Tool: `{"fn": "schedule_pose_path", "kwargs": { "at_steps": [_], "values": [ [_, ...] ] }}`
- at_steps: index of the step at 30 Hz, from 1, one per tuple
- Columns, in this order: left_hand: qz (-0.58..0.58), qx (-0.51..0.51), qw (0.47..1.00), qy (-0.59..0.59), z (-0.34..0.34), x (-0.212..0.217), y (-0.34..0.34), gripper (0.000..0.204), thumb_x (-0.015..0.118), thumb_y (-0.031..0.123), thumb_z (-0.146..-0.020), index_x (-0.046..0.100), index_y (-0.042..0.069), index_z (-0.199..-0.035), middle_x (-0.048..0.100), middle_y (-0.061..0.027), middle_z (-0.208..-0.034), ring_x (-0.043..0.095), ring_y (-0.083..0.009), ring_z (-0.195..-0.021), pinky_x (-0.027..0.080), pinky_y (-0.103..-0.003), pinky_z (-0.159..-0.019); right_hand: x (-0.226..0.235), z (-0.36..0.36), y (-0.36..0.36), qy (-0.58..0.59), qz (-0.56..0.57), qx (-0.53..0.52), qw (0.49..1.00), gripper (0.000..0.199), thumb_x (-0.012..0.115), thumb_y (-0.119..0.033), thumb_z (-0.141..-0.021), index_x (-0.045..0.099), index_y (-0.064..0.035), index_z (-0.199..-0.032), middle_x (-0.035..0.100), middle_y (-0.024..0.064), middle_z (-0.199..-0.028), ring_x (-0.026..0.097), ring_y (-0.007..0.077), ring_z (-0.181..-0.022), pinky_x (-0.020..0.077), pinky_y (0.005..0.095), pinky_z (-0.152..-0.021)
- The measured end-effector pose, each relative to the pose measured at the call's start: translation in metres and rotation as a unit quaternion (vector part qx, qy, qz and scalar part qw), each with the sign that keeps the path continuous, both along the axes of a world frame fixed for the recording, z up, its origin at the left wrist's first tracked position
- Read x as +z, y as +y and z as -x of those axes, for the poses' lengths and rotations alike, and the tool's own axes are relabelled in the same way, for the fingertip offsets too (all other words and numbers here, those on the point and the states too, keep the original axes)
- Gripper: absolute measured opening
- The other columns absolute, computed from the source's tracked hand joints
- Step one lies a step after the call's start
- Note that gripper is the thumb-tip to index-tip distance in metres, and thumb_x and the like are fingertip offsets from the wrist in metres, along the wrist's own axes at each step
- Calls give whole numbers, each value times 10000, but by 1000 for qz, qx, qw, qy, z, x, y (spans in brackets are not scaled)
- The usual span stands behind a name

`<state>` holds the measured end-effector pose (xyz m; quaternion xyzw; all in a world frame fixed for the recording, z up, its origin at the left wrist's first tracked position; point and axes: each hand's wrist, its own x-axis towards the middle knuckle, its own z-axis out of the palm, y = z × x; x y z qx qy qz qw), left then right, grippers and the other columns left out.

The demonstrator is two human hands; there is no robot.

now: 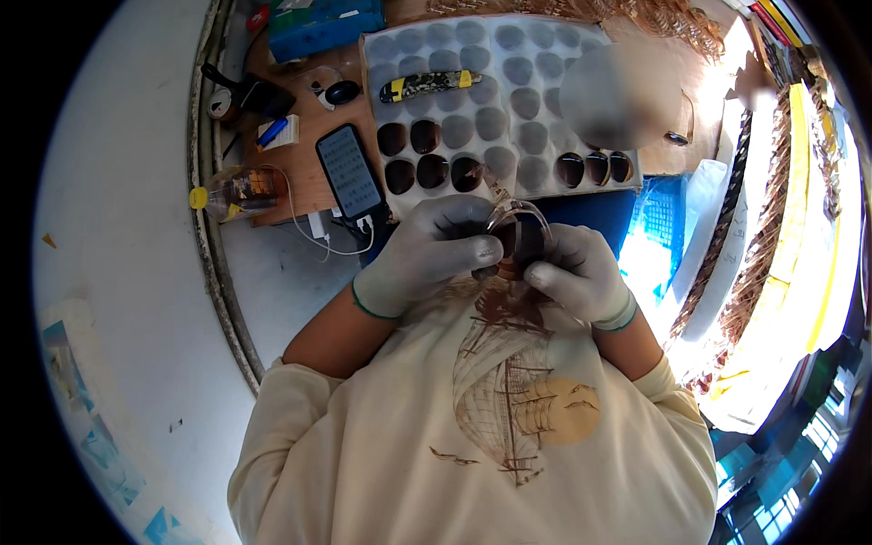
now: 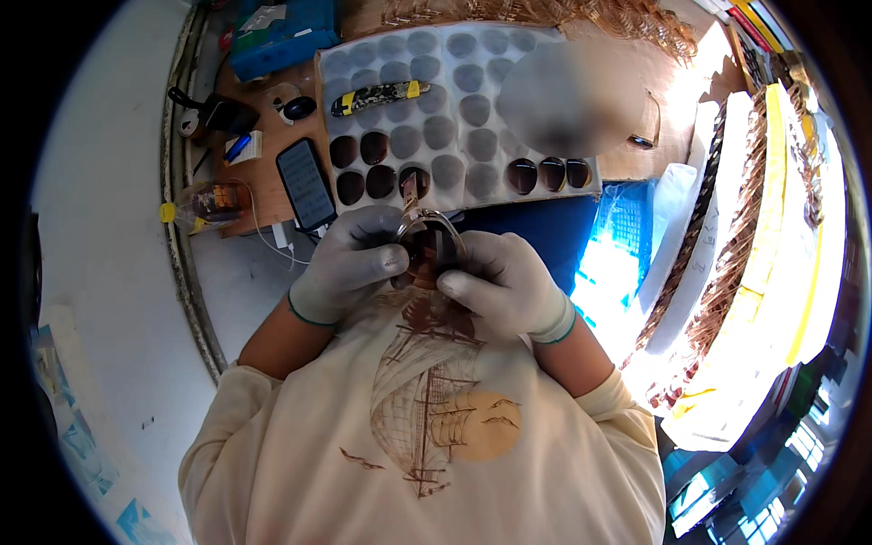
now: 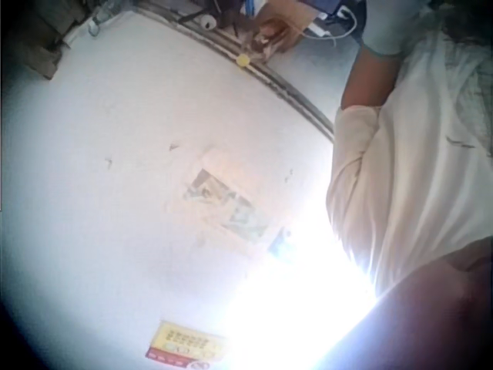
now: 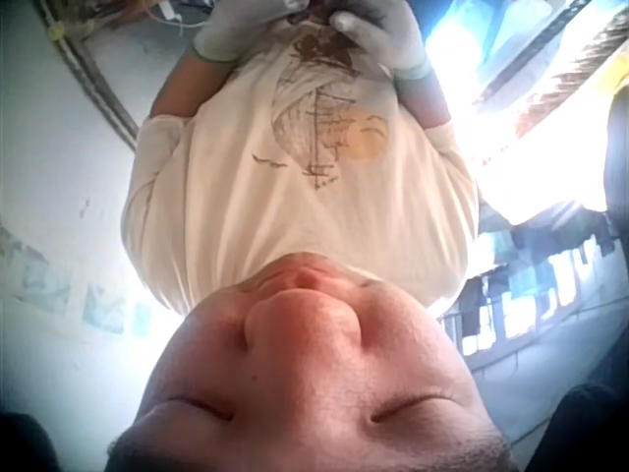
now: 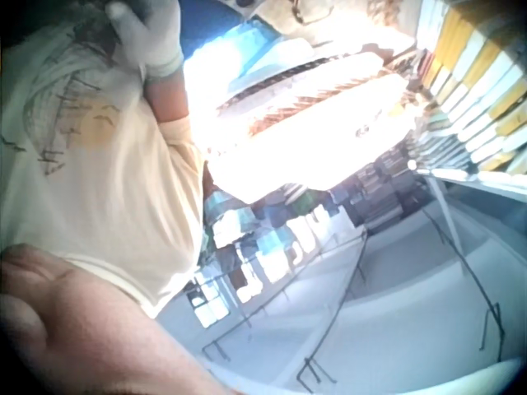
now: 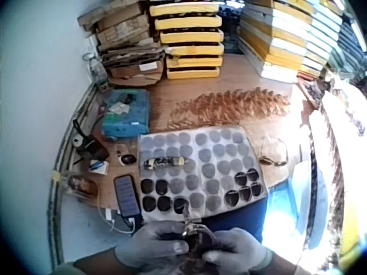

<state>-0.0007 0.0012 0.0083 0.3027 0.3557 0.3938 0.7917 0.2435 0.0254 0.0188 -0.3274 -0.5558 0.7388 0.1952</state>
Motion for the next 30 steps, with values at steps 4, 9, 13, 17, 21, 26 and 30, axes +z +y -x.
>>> {"fn": "schedule_pose_path", "kwargs": {
  "at_steps": [4,9,13,17,21,26,30],
  "values": [
    [-70,-15,993,91,4,5,-3,263,697,92,-936,642,-36,-1160,658,-33,-1035,600,-76,-916,504,-248,-819,-4,5,2,-26,-63,29,997,283,606,-131,-939,661,14,-1176,711,108,-965,633,155,-849,513,312,-790],
    [-70,-7,993,95,8,11,-4,211,680,91,-952,637,-27,-1122,638,-14,-1002,585,-72,-913,500,-247,-819,-3,9,-3,-41,-10,-17,999,302,576,-163,-961,645,36,-1176,685,118,-907,623,182,-817,508,339,-767],
    [-99,-21,986,131,11,16,-8,203,667,98,-963,631,-25,-1120,626,-6,-981,578,-67,-889,499,-238,-785,-5,5,-1,-41,-77,36,996,305,552,-162,-968,636,51,-1171,674,153,-866,642,239,-777,509,363,-737],
    [-73,-28,993,92,10,8,-13,199,657,104,-971,625,-27,-1116,630,-13,-988,574,-67,-879,496,-238,-766,-12,3,1,-44,-144,34,988,288,543,-150,-962,632,60,-1138,671,201,-848,654,317,-754,513,386,-706],
    [-81,-7,992,93,7,10,-16,202,659,116,-973,625,-27,-1111,637,-19,-980,577,-74,-862,498,-247,-759,-3,5,0,-57,-117,19,991,268,543,-145,-958,632,66,-1098,664,209,-826,649,351,-732,514,394,-681],
    [-161,-3,971,179,5,13,-17,145,642,76,-949,652,-35,-1041,631,-34,-953,567,-73,-864,478,-257,-758,-7,5,-8,-37,-88,-6,995,257,543,-132,-953,633,70,-1084,642,188,-755,635,341,-666,507,385,-636],
    [-168,7,957,236,3,12,-19,113,639,45,-926,647,-34,-1007,603,-35,-874,546,-79,-788,455,-265,-695,-1,5,-8,-73,-142,-16,987,247,547,-112,-946,631,76,-1084,626,177,-711,630,318,-628,504,385,-613]
  ]
}}
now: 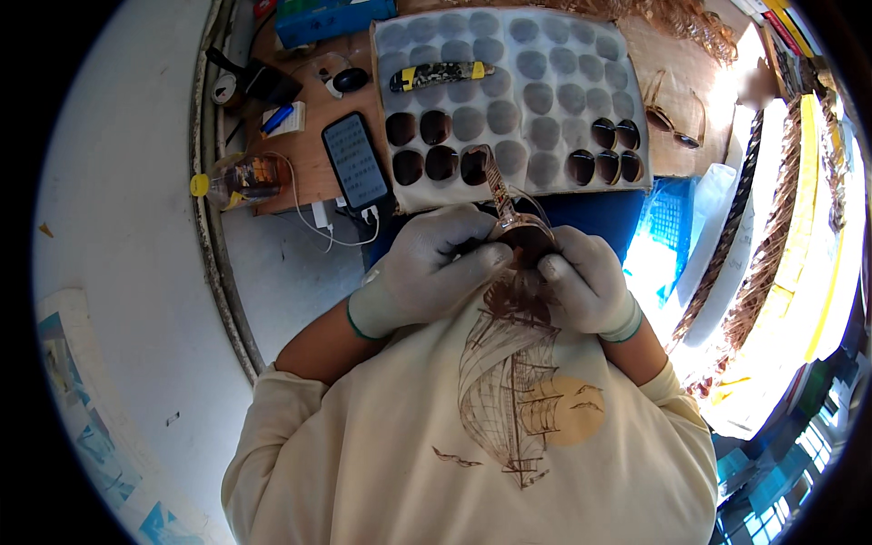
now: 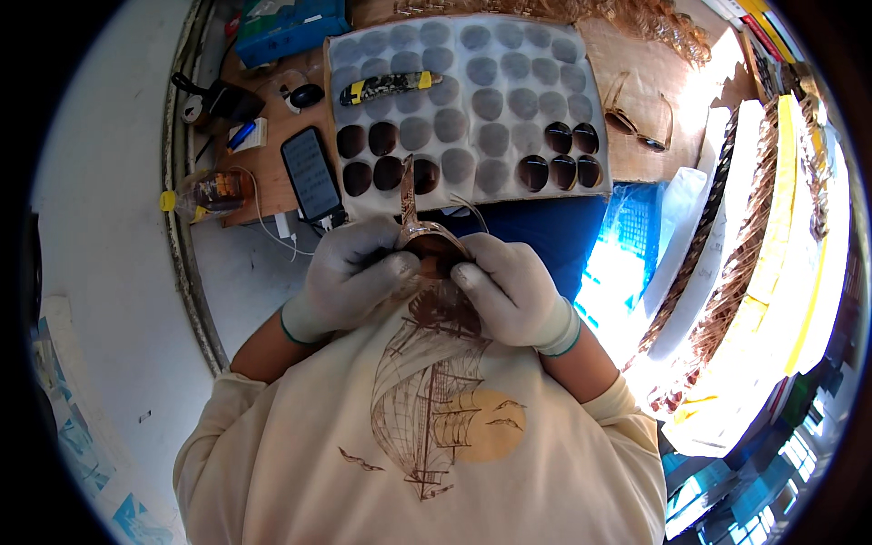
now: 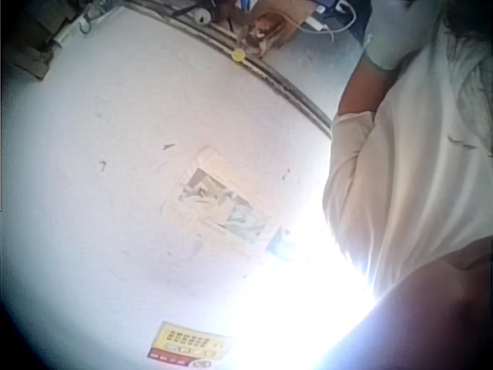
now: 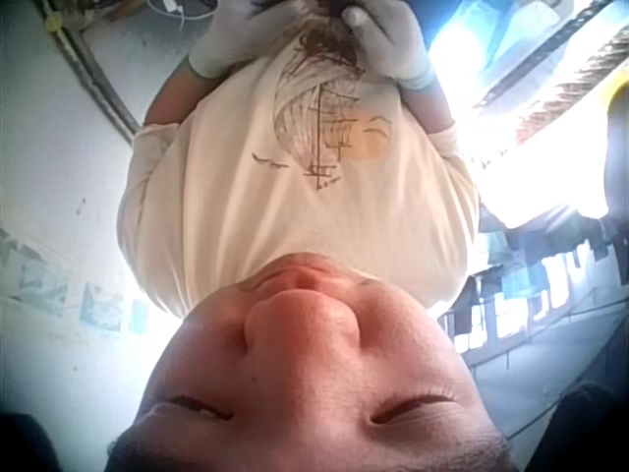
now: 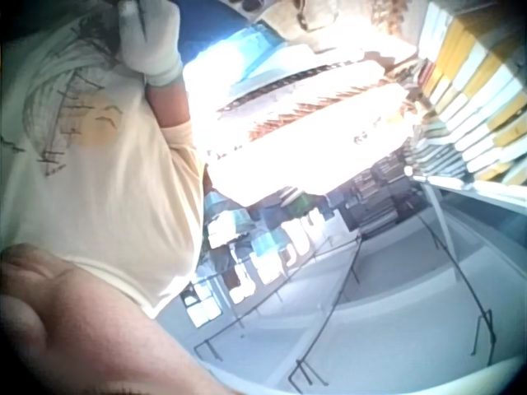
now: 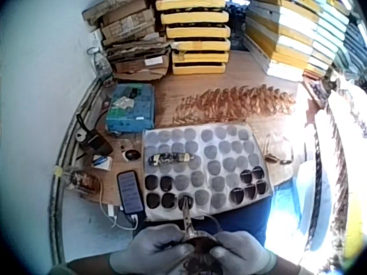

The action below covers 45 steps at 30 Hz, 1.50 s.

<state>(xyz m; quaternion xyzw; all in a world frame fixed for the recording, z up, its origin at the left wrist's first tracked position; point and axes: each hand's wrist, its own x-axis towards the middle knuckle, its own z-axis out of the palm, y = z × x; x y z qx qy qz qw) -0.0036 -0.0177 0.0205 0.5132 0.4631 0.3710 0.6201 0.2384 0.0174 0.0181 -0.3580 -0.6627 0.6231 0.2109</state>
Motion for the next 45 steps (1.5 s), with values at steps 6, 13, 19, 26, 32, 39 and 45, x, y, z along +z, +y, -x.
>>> {"fn": "schedule_pose_path", "kwargs": {
  "at_steps": [6,13,19,26,32,39,45],
  "values": [
    [-134,-29,988,75,2,18,9,65,674,23,-884,636,-18,-918,577,-74,-809,537,-120,-721,436,-292,-645,4,-1,-3,16,41,-13,999,241,554,-96,-941,631,77,-1091,619,171,-697,619,305,-601,499,383,-601],
    [-79,-8,997,16,4,17,14,97,697,61,-882,646,-14,-915,585,-79,-845,544,-138,-725,425,-299,-644,24,5,18,-34,-45,62,996,215,619,-120,-921,657,45,-1054,596,176,-681,607,347,-606,475,388,-581],
    [-125,-42,990,44,9,29,21,180,692,69,-895,669,-23,-1048,602,-78,-892,572,-136,-777,461,-277,-709,25,8,15,-43,-133,10,990,206,657,-131,-908,661,39,-1025,559,185,-660,572,353,-577,456,385,-562],
    [-168,11,977,131,-7,22,11,269,702,111,-900,648,-27,-1125,687,-150,-904,671,-180,-764,533,-318,-698,27,19,-3,-43,-34,-85,995,226,655,-102,-919,649,62,-1074,629,168,-689,623,243,-575,491,327,-578],
    [-217,29,958,186,-17,15,21,250,713,103,-885,653,-11,-1100,684,-145,-846,669,-203,-686,527,-325,-635,26,22,-1,-78,-31,-126,988,274,647,-106,-930,618,75,-1134,654,185,-705,674,256,-617,511,331,-598],
    [-197,-13,971,133,-21,15,25,187,720,94,-884,650,6,-1034,646,-103,-858,588,-179,-694,482,-312,-641,38,8,0,-76,-59,-95,991,294,658,-105,-917,634,60,-1159,625,163,-678,631,250,-578,490,345,-570],
    [-294,-118,938,138,-18,18,54,236,780,139,-794,698,26,-984,633,-191,-1184,585,-402,-1179,398,-511,-1074,29,1,19,15,69,-36,997,387,711,-114,-840,654,-19,-1211,713,172,-918,694,285,-794,537,317,-772]
  ]
}}
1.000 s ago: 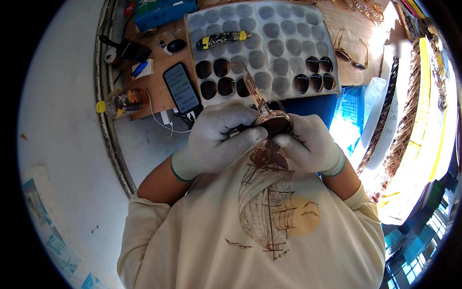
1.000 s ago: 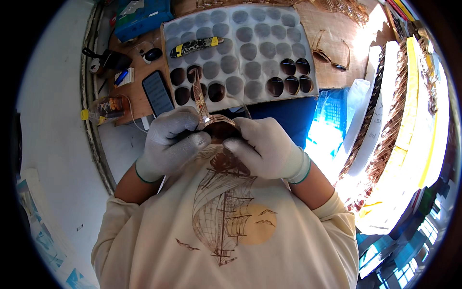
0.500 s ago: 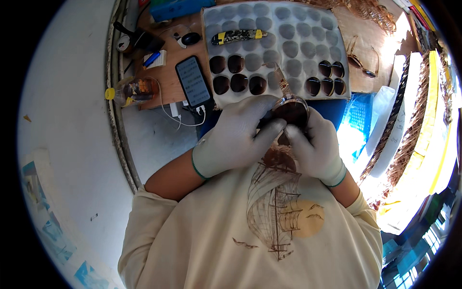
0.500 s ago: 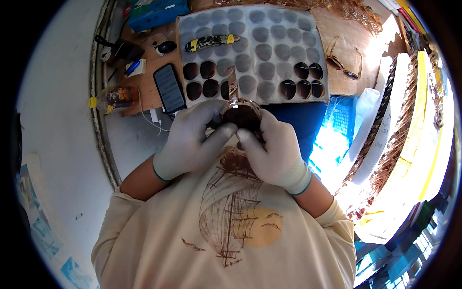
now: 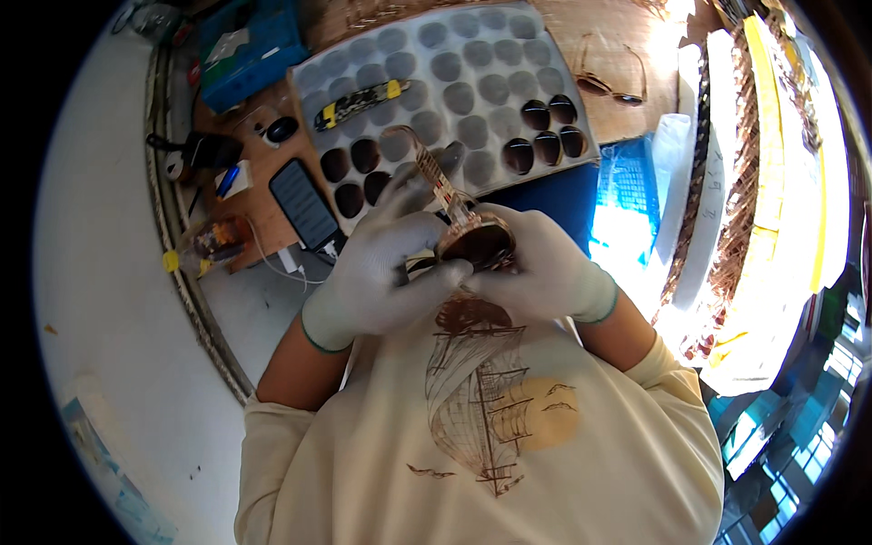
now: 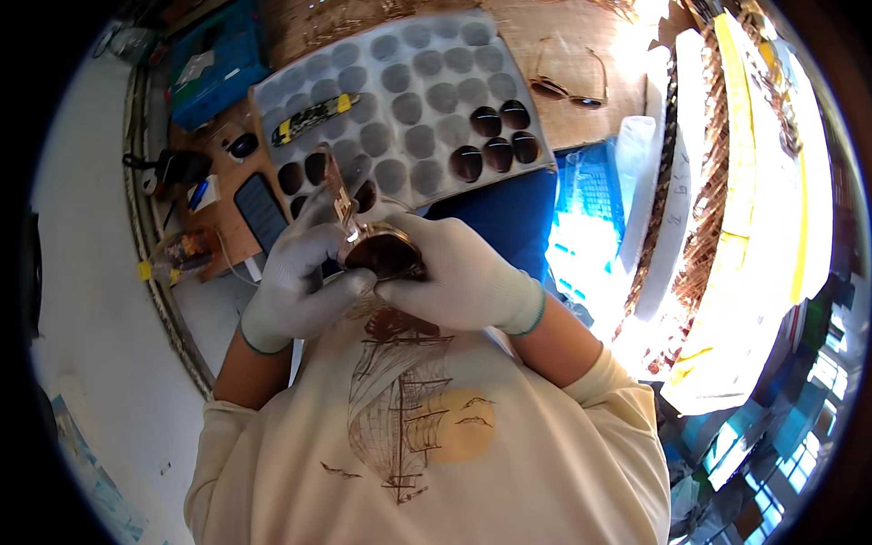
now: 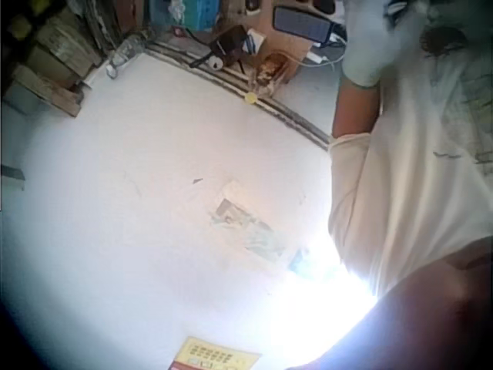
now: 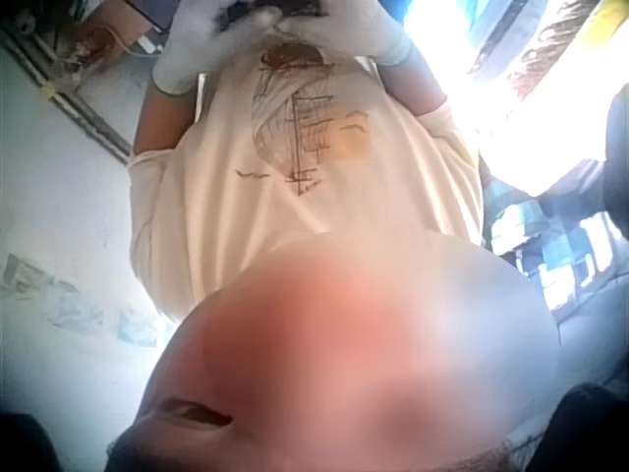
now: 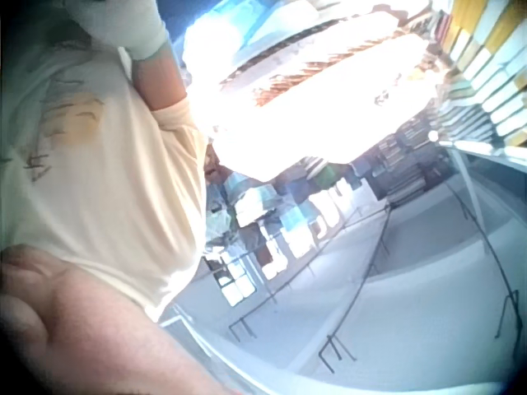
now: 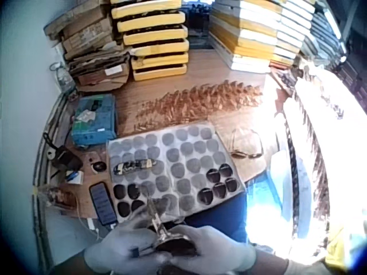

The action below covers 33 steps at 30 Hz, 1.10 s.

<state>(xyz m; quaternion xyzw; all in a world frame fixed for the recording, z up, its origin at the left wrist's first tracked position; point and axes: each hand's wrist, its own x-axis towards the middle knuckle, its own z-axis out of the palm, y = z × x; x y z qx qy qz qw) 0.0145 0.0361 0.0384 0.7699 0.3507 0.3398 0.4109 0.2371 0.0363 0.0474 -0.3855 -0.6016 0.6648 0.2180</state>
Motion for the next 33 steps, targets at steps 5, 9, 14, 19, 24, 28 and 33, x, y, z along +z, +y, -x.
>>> {"fn": "schedule_pose_path", "kwargs": {
  "at_steps": [5,9,14,19,24,28,33],
  "values": [
    [-6,-21,997,74,-12,5,30,336,799,148,-761,723,34,-1068,518,-305,-1450,498,-484,-1347,365,-535,-1141,-31,-13,25,-106,-130,24,986,357,666,-86,-818,666,-35,-1171,706,172,-987,695,350,-921,545,413,-847],
    [101,63,990,74,0,-14,32,383,773,154,-774,715,16,-1127,476,-300,-1504,503,-439,-1367,440,-503,-1083,-58,-87,95,-482,-235,-131,834,449,641,-92,-831,615,-47,-1277,670,161,-1174,651,346,-1105,552,465,-883],
    [152,60,980,113,-5,-35,39,389,723,156,-771,684,-6,-1122,506,-307,-1466,559,-423,-1305,461,-473,-1062,-155,-185,167,-701,-383,-66,598,417,537,-104,-905,623,-10,-1302,645,185,-1309,541,310,-1326,329,431,-1185],
    [217,77,968,98,-7,-46,48,369,707,154,-788,670,-20,-1111,542,-309,-1414,597,-412,-1237,487,-468,-1017,-124,-174,211,-712,-106,38,693,282,539,-167,-915,742,-96,-1097,760,107,-1071,690,284,-1113,437,400,-1082],
    [268,58,957,92,-6,-59,68,338,691,124,-801,664,-21,-1105,619,-241,-1333,666,-317,-1061,537,-402,-900,-106,-188,219,-676,-138,-12,724,248,555,-187,-912,742,-148,-1071,751,110,-965,726,278,-974,582,401,-796],
    [243,6,965,94,-20,-61,97,306,653,80,-839,656,-19,-1130,663,-190,-1250,673,-243,-942,551,-355,-805,-13,-212,255,-652,-319,-116,678,262,556,-192,-895,730,-130,-1081,747,139,-949,731,330,-883,586,446,-771],
    [206,10,977,46,-38,-58,104,338,661,75,-850,649,-24,-1173,666,-177,-1232,667,-240,-944,548,-370,-823,105,-326,275,-699,-516,-156,470,329,644,-289,-886,720,-133,-1164,738,152,-935,718,340,-838,571,440,-771]
  ]
}}
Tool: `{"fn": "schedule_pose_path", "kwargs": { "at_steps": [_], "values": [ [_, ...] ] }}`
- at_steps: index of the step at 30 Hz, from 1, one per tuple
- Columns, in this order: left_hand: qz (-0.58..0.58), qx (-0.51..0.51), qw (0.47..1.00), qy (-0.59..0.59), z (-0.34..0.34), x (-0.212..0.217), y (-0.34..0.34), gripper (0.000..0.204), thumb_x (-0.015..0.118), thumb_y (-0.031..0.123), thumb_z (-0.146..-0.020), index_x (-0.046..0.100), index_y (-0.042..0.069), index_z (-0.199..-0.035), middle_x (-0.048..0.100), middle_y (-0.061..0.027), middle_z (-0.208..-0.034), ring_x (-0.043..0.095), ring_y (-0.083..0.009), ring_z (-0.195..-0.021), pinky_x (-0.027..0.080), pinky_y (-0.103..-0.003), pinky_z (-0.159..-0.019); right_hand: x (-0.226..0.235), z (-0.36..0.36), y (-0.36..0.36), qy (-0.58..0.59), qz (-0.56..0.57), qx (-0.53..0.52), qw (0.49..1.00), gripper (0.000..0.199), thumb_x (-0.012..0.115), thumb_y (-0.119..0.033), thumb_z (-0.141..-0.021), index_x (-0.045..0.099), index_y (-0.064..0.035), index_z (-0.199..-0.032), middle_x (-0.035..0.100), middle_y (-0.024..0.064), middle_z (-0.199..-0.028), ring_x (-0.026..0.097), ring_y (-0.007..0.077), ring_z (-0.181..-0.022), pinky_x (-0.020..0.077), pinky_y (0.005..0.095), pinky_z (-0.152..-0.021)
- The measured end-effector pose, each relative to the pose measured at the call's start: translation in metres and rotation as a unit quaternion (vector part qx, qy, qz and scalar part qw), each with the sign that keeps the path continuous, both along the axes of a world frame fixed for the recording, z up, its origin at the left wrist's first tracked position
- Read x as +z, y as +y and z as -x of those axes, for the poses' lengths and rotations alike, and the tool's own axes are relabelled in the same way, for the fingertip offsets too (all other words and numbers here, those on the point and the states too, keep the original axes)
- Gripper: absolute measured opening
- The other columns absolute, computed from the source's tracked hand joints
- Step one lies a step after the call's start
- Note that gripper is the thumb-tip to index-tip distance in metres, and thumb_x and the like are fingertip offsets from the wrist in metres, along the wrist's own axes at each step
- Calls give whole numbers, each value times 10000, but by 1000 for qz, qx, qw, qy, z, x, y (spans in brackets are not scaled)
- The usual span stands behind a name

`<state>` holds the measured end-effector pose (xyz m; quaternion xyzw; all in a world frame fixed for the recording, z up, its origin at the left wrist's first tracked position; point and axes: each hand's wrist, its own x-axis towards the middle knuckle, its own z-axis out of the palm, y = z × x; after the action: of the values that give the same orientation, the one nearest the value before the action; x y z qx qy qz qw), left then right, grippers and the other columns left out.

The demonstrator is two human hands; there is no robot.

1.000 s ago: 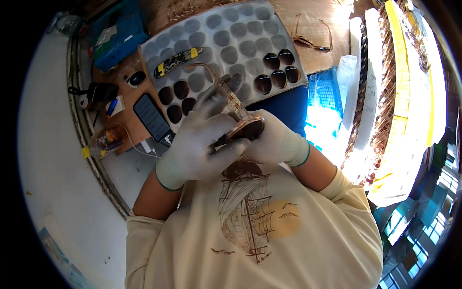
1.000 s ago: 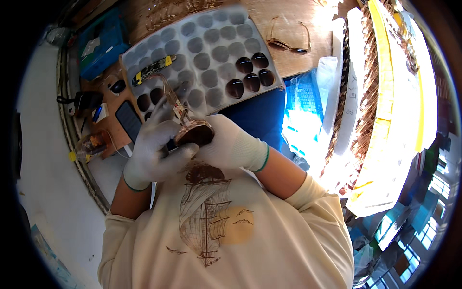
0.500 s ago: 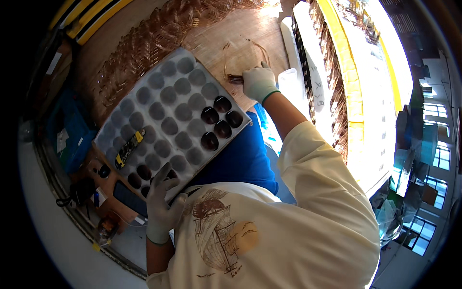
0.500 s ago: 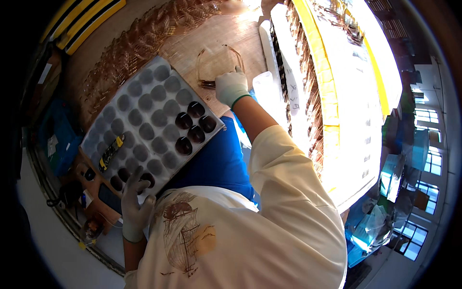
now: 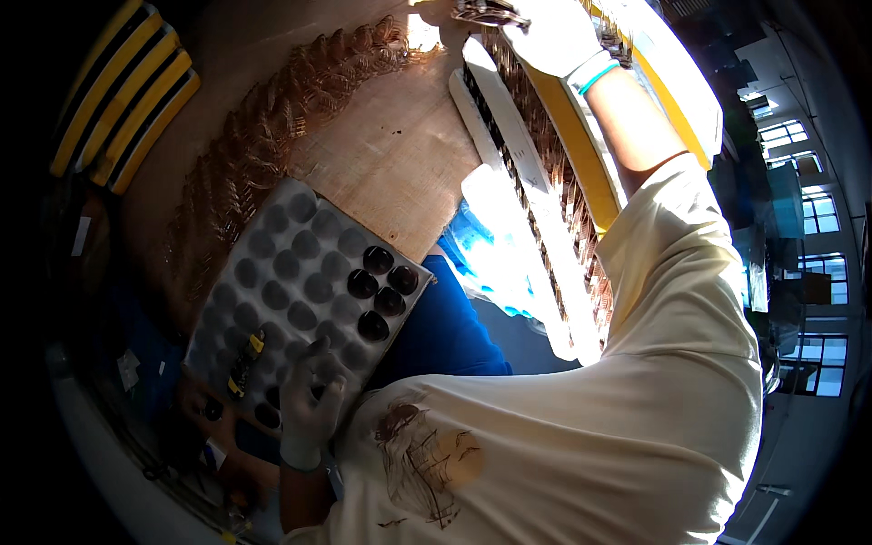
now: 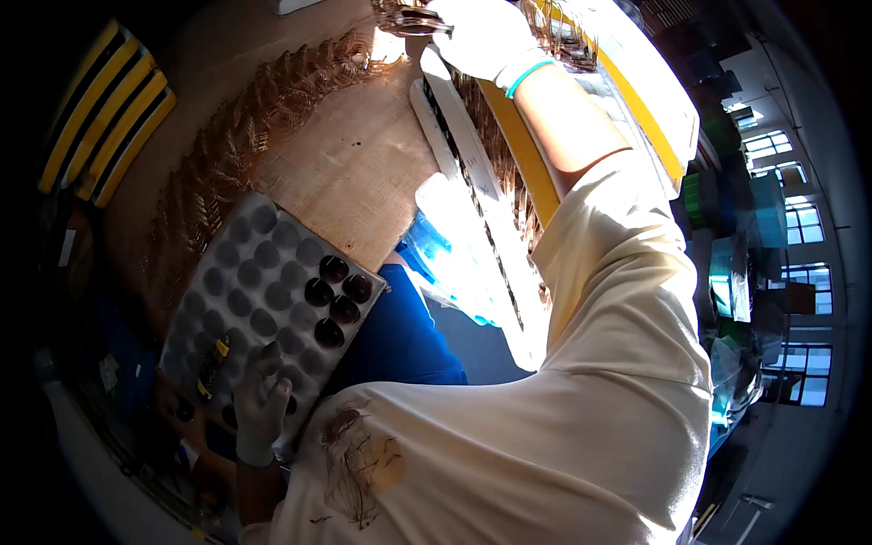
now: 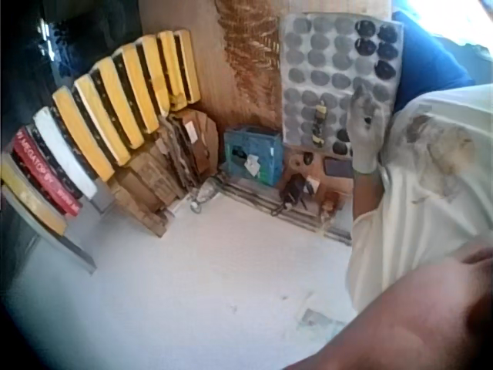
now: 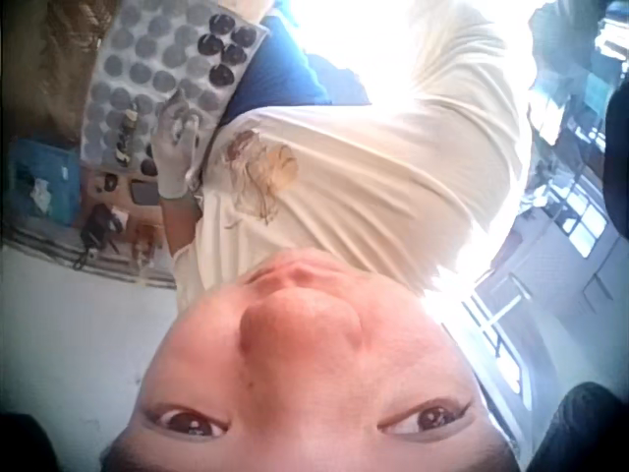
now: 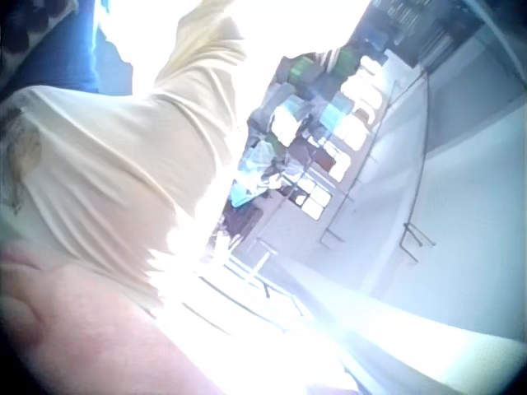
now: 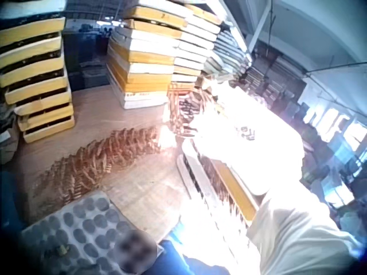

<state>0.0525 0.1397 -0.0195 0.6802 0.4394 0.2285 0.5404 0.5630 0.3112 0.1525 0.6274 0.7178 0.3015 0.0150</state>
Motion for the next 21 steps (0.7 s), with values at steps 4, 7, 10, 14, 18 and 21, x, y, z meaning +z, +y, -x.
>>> {"fn": "schedule_pose_path", "kwargs": {
  "at_steps": [4,7,10,14,18,21],
  "values": [
    [-10,10,1000,15,-6,-1,-11,336,655,90,-854,663,-24,-1169,660,-195,-1270,656,-264,-1019,529,-375,-866,12,-119,-75,-31,57,-163,985,334,652,-286,-876,713,-104,-1149,734,179,-977,713,354,-899,570,448,-828],
    [44,35,998,0,-5,-14,-33,315,638,113,-861,682,-29,-1138,669,-199,-1236,649,-277,-1049,514,-366,-882,-11,-143,-101,-32,99,-233,967,363,648,-343,-920,707,-137,-1212,741,166,-975,713,359,-918,568,446,-847],
    [25,70,997,11,-14,-2,-52,298,625,129,-863,695,-32,-1104,682,-193,-1197,666,-269,-994,516,-359,-860,-34,-148,-84,2,127,-256,958,366,651,-356,-916,715,-133,-1200,744,165,-993,712,356,-944,565,443,-865],
    [21,58,998,18,-14,3,-60,288,624,143,-871,700,-30,-1089,701,-191,-1119,682,-275,-941,526,-376,-823,-31,-157,-60,-3,146,-227,963,335,699,-331,-872,759,-113,-1119,746,168,-1033,710,361,-981,563,437,-910],
    [26,73,996,36,-13,14,-62,300,627,175,-884,705,-27,-1092,708,-197,-1072,687,-301,-939,529,-392,-827,-5,-142,-42,-87,233,-207,946,604,814,-452,-794,709,-111,-1282,730,190,-1157,693,371,-1080,542,422,-991],
    [5,64,997,45,-15,11,-62,323,633,210,-890,707,-19,-1106,708,-201,-1068,688,-305,-945,528,-392,-831,8,-125,-28,-35,347,-309,885,802,828,-151,-636,616,-134,-1409,714,192,-1216,696,317,-1107,565,411,-962]
  ]
}}
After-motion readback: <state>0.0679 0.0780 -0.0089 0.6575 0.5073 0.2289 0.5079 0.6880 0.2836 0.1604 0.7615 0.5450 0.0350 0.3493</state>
